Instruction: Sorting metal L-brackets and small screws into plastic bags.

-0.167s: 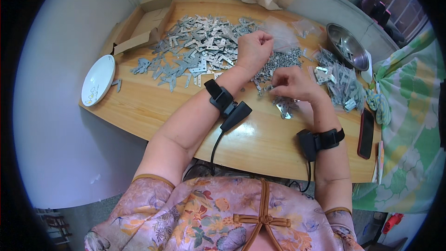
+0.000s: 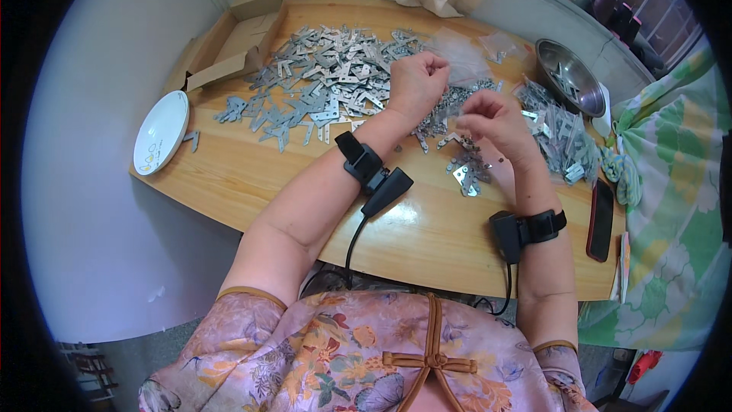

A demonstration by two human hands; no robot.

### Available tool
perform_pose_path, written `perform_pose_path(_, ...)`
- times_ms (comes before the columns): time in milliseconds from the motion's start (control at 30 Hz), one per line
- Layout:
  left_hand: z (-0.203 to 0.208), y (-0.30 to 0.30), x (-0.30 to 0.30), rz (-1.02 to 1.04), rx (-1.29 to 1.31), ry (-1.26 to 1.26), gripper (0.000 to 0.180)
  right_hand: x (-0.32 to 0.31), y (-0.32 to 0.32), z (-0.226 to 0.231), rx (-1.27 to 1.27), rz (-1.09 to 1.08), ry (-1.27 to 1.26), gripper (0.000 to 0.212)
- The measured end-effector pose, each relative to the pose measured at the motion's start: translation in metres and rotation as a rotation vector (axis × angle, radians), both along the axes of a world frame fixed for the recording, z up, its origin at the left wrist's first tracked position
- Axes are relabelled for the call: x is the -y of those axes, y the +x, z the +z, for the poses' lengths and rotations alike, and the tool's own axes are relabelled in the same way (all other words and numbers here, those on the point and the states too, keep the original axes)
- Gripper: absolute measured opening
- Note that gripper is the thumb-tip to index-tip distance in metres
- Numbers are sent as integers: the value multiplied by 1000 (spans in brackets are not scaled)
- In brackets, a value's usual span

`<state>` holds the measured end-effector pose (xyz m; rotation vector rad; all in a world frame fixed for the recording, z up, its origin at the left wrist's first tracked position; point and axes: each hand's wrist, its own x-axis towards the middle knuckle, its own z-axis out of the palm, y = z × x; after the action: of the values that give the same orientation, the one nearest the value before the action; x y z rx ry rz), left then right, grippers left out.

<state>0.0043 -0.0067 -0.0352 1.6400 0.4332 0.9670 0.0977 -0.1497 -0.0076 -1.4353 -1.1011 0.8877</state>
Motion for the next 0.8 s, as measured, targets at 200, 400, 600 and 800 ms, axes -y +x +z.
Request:
perform_pose_path(200,-6,4,0,9,-10,123,12,-9,4,-8,139,-435,437,13)
perform_pose_path(400,-10,6,1,36,-30,272,13,-8,4,-4,1138,-473,548,16)
perform_pose_path(600,-13,8,4,7,-23,294,12,-10,2,-5,1286,-519,552,12)
perform_pose_path(800,-6,5,8,-60,-40,172,13,-12,2,-8,1220,-504,559,10)
